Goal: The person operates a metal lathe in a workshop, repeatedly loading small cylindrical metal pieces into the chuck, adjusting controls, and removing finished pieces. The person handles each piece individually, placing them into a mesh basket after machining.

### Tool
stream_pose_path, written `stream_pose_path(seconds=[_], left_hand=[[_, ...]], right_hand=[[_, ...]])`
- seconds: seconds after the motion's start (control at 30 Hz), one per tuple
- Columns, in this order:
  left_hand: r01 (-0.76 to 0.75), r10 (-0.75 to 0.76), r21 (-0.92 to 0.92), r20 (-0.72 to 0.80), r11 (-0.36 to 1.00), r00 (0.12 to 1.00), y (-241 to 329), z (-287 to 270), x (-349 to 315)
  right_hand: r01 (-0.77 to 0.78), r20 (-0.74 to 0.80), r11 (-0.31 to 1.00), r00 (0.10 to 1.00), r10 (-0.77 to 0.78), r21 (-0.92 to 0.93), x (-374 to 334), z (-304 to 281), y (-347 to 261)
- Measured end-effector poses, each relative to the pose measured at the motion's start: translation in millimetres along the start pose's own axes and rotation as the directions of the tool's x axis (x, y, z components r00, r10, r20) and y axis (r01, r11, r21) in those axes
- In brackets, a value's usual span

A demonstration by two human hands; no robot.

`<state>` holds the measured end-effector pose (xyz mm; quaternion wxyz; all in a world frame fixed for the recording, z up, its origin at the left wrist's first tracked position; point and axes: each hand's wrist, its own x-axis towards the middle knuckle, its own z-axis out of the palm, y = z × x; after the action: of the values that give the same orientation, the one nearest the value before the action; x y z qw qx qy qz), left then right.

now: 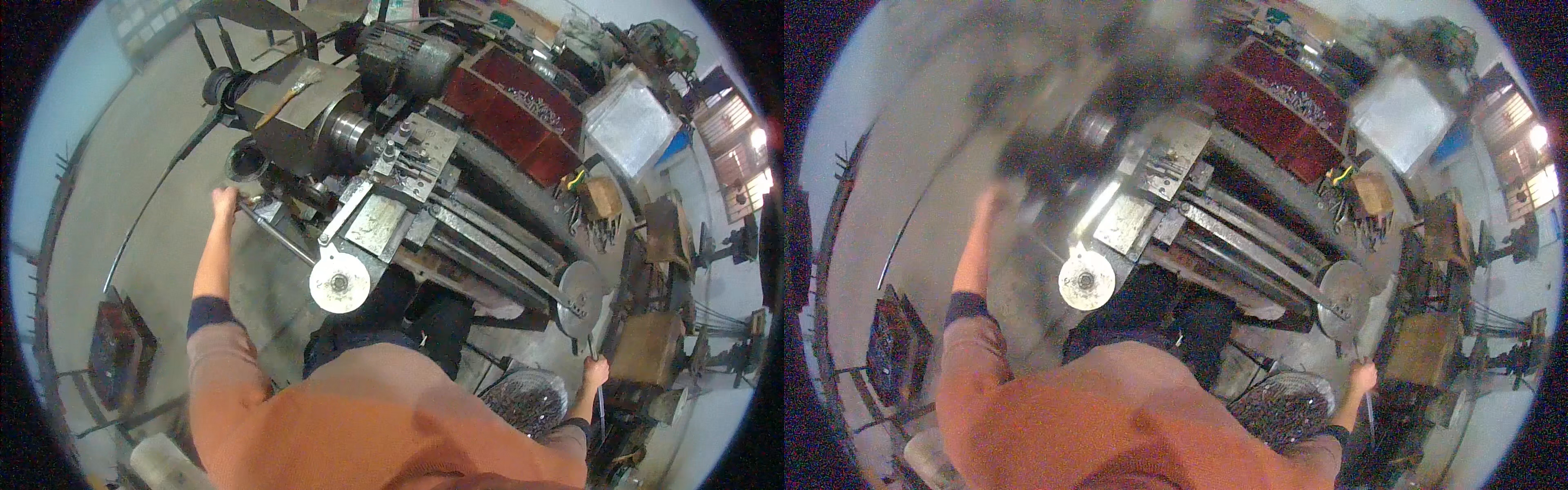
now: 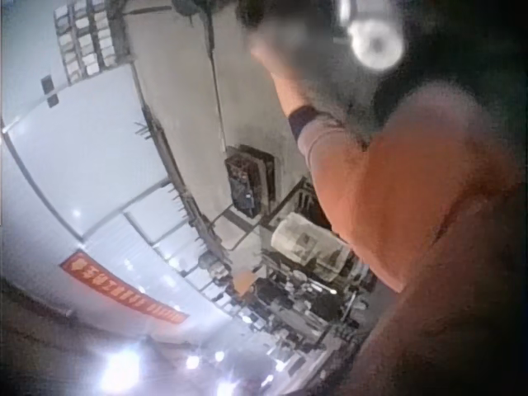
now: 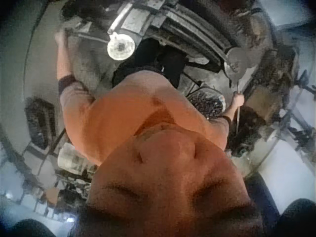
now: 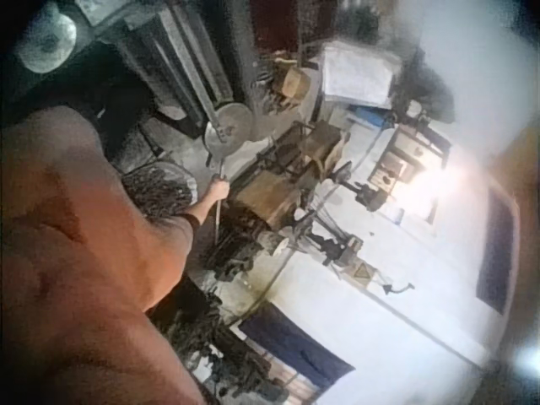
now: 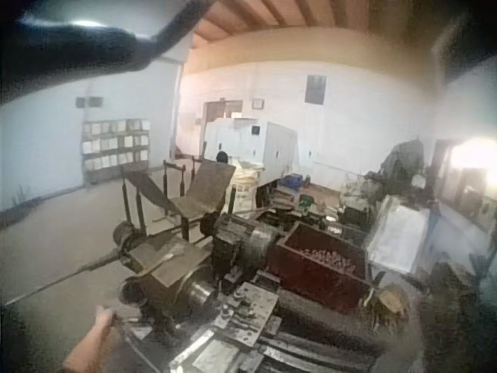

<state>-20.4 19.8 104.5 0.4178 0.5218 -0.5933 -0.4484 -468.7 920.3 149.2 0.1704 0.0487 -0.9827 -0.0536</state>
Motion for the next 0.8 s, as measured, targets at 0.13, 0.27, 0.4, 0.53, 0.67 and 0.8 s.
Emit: stream_pose_path(seconds=[0.13,0.27,0.4,0.53,0.67,0.8], left_hand=[[0.176,-0.242,-0.264,-0.242,0.948,0.939,-20,-66,-58],[0.199,-0.314,-0.311,-0.385,0.929,0.868,1,-96,-130],[0.118,-0.266,-0.321,-0.472,0.940,0.840,-1,-89,-125],[0.072,-0.264,-0.373,-0.495,0.925,0.828,3,-75,-111],[0.078,-0.230,-0.328,-0.458,0.941,0.859,-6,-80,-105],[0.109,-0.203,-0.231,-0.434,0.967,0.877,10,-80,-113]], right_hand=[[-0.185,0.197,0.982,0.962,0.191,-0.046,-29,-8,-7],[-0.273,0.251,0.959,0.926,0.283,-0.073,-61,-34,-47],[-0.330,0.242,0.943,0.912,0.331,-0.047,-82,-41,-67],[-0.330,0.281,0.943,0.903,0.326,-0.033,-87,-47,-76],[-0.328,0.270,0.943,0.915,0.300,0.062,-89,-21,-52],[-0.310,0.252,0.951,0.921,0.298,0.010,-74,-23,-49]])
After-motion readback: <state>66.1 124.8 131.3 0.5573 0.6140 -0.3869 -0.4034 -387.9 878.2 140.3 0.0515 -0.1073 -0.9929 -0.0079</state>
